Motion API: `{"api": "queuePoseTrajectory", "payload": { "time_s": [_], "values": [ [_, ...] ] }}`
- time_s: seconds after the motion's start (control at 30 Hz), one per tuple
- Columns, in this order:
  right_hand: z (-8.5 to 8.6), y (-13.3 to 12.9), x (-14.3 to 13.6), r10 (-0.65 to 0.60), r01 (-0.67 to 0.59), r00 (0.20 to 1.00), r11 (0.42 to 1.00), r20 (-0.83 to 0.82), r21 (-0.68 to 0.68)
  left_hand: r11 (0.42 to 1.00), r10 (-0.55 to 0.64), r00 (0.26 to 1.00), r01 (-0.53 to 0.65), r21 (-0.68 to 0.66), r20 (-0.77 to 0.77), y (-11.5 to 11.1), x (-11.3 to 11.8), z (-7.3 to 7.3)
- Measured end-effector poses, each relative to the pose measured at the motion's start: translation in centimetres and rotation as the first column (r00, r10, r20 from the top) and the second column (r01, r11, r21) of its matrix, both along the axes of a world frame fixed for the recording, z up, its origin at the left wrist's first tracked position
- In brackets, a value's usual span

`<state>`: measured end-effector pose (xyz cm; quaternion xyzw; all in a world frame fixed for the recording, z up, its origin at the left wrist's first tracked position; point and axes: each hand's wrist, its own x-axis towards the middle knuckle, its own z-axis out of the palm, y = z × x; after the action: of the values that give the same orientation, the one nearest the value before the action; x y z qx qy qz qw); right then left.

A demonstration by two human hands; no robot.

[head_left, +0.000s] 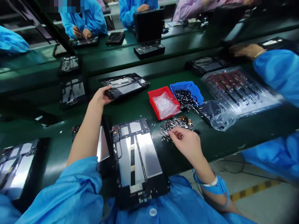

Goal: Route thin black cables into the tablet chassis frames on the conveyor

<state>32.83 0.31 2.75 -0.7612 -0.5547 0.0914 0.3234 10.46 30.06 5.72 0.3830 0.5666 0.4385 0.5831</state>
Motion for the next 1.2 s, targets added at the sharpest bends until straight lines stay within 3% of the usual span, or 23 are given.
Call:
{"api": "queuePoseTrajectory", "payload": {
  "time_s": [0.13, 0.27, 0.33, 0.43, 0.53, 0.67, 0.77, 0.87, 0.93, 1.0, 1.07, 1.13, 1.2],
  "values": [
    [0.4, -0.9, 0.6, 0.050, -0.051, 0.999, 0.992, 0.009, 0.117, 0.993, 0.111, 0.981, -0.115, 0.012, 0.158, -4.8, 1.2, 2.4],
    [0.4, -1.3, 1.1, 0.102, -0.100, 0.995, 0.959, 0.007, 0.267, 0.977, 0.188, 0.950, -0.206, 0.050, 0.249, -14.5, -0.6, 3.9],
    [0.3, -1.3, 1.2, 0.107, -0.091, 0.994, 0.942, -0.030, 0.322, 0.967, 0.229, 0.919, -0.254, 0.036, 0.321, -20.4, -2.2, 3.8],
    [0.4, -1.4, 1.2, 0.112, -0.074, 0.990, 0.930, -0.084, 0.361, 0.921, 0.380, 0.871, -0.385, -0.048, 0.310, -28.1, -4.6, 2.9],
    [0.5, -1.4, 0.9, 0.122, -0.081, 0.988, 0.925, -0.090, 0.370, 0.882, 0.462, 0.848, -0.471, -0.031, 0.259, -32.7, -6.7, 1.6],
    [0.5, -1.1, 0.0, 0.169, -0.128, 0.982, 0.921, -0.080, 0.367, 0.809, 0.547, 0.794, -0.583, 0.074, 0.265, -33.7, -8.3, 0.1],
    [0.4, -0.9, -0.7, 0.210, -0.170, 0.975, 0.918, -0.075, 0.359, 0.771, 0.604, 0.732, -0.637, 0.003, 0.317, -32.4, -8.6, -0.8],
    [0.4, -1.0, -0.9, 0.236, -0.201, 0.970, 0.914, -0.059, 0.351, 0.777, 0.615, 0.709, -0.620, -0.112, 0.344, -31.3, -9.4, -1.3],
    [0.4, -1.0, -0.8, 0.243, -0.209, 0.969, 0.911, -0.053, 0.356, 0.812, 0.581, 0.756, -0.560, -0.162, 0.301, -31.6, -10.6, -1.5],
    [0.4, -0.8, -0.7, 0.252, -0.216, 0.966, 0.905, -0.053, 0.366, 0.887, 0.453, 0.866, -0.415, -0.202, 0.211, -32.5, -12.0, -1.8],
    [0.4, -0.3, -0.9, 0.269, -0.230, 0.962, 0.897, -0.054, 0.376, 0.949, 0.241, 0.964, -0.208, -0.237, 0.117, -33.7, -13.0, -1.9],
    [0.5, 0.3, -1.4, 0.293, -0.256, 0.955, 0.889, -0.044, 0.380, 0.963, 0.019, 0.999, -0.009, -0.268, 0.036, -34.8, -13.4, -1.7],
    [0.8, 0.8, -2.2, 0.327, -0.297, 0.945, 0.876, -0.014, 0.380, 0.947, -0.160, 0.986, 0.141, -0.289, -0.044, -35.2, -12.9, -0.9]
  ]
}}
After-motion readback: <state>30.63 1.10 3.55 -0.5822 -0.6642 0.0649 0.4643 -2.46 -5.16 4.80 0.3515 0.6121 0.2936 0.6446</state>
